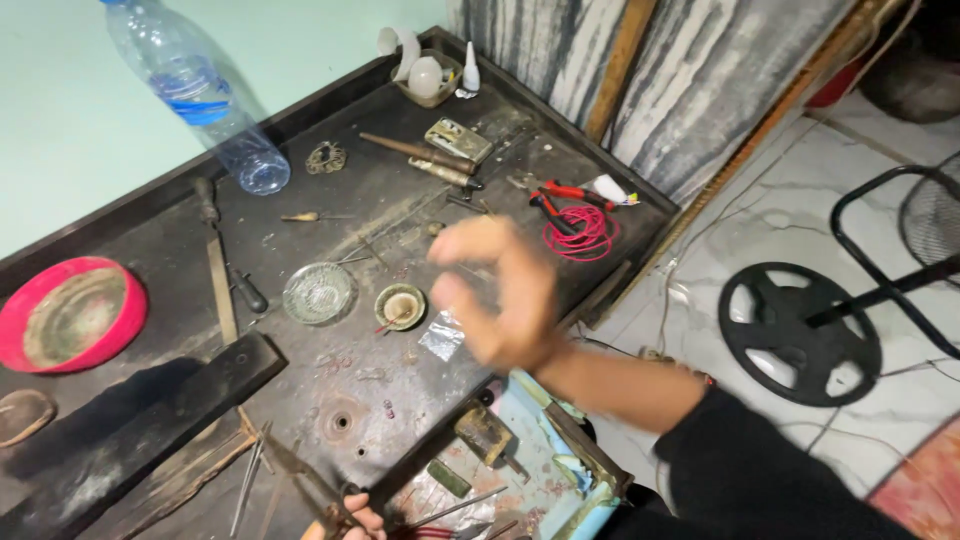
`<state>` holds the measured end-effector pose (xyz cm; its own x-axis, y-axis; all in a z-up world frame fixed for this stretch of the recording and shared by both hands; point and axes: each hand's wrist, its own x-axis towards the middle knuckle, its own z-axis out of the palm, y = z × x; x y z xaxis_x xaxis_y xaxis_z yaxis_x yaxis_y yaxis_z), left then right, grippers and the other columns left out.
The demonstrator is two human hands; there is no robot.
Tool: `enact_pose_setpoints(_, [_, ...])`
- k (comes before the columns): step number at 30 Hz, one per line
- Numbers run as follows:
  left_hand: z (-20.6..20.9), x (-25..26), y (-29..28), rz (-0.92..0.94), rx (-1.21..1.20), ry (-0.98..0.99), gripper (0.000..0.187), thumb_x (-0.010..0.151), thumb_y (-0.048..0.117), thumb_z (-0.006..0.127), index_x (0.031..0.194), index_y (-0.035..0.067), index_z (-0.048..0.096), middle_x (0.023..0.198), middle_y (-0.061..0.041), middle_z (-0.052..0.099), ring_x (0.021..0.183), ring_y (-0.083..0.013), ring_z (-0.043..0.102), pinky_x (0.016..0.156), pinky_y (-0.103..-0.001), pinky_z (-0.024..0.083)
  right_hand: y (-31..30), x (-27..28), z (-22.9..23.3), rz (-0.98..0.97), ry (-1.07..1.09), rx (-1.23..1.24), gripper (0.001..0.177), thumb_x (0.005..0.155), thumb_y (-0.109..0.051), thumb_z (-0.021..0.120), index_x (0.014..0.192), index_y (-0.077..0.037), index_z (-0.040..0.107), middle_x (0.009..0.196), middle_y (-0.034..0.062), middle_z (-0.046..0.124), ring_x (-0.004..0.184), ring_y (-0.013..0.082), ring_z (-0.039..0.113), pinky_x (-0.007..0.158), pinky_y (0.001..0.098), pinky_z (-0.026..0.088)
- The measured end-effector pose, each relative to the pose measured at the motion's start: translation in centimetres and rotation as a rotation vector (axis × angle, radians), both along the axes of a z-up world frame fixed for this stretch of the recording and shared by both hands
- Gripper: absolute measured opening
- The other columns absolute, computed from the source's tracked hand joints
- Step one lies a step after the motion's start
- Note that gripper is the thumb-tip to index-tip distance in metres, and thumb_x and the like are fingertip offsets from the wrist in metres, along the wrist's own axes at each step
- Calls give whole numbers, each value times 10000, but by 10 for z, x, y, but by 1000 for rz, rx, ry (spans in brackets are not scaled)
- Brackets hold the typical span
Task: Soldering small jewelry components using a torch and pliers on a workshop bench
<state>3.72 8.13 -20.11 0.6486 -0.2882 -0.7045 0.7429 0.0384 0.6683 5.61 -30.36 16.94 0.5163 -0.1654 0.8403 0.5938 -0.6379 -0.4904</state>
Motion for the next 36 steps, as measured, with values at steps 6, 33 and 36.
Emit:
enact_pose_setpoints(6, [156, -40, -63, 49, 238, -961, 380, 858, 353, 773, 1056, 29, 771, 786, -40, 800, 721, -102, 722, 767, -240, 578, 70, 2, -99, 302, 132, 319, 109, 971, -123, 645, 1015, -23, 641, 1081, 169, 706, 1024, 301, 701, 1011, 412, 541])
enact_pose_setpoints(33, [178, -47, -78, 4, -930, -485, 383, 832, 119, 849, 1057, -148, 692, 809, -227, 699, 708, -225, 709, 621, -268, 577, 92, -18, -135, 1275, 787, 307, 847, 984, -548, 570, 1504, 68, 314, 1275, 260, 684, 1141, 342, 672, 1073, 546, 445])
enact_pose_setpoints(36, [179, -46, -79, 11, -967, -477, 416, 802, 97, 841, 1055, -189, 675, 786, -262, 676, 673, -254, 700, 606, -294, 574, 90, -19, -136, 1245, 760, 301, 878, 957, -573, 590, 1475, 91, 345, 1153, 231, 720, 1054, 337, 705, 1028, 523, 483])
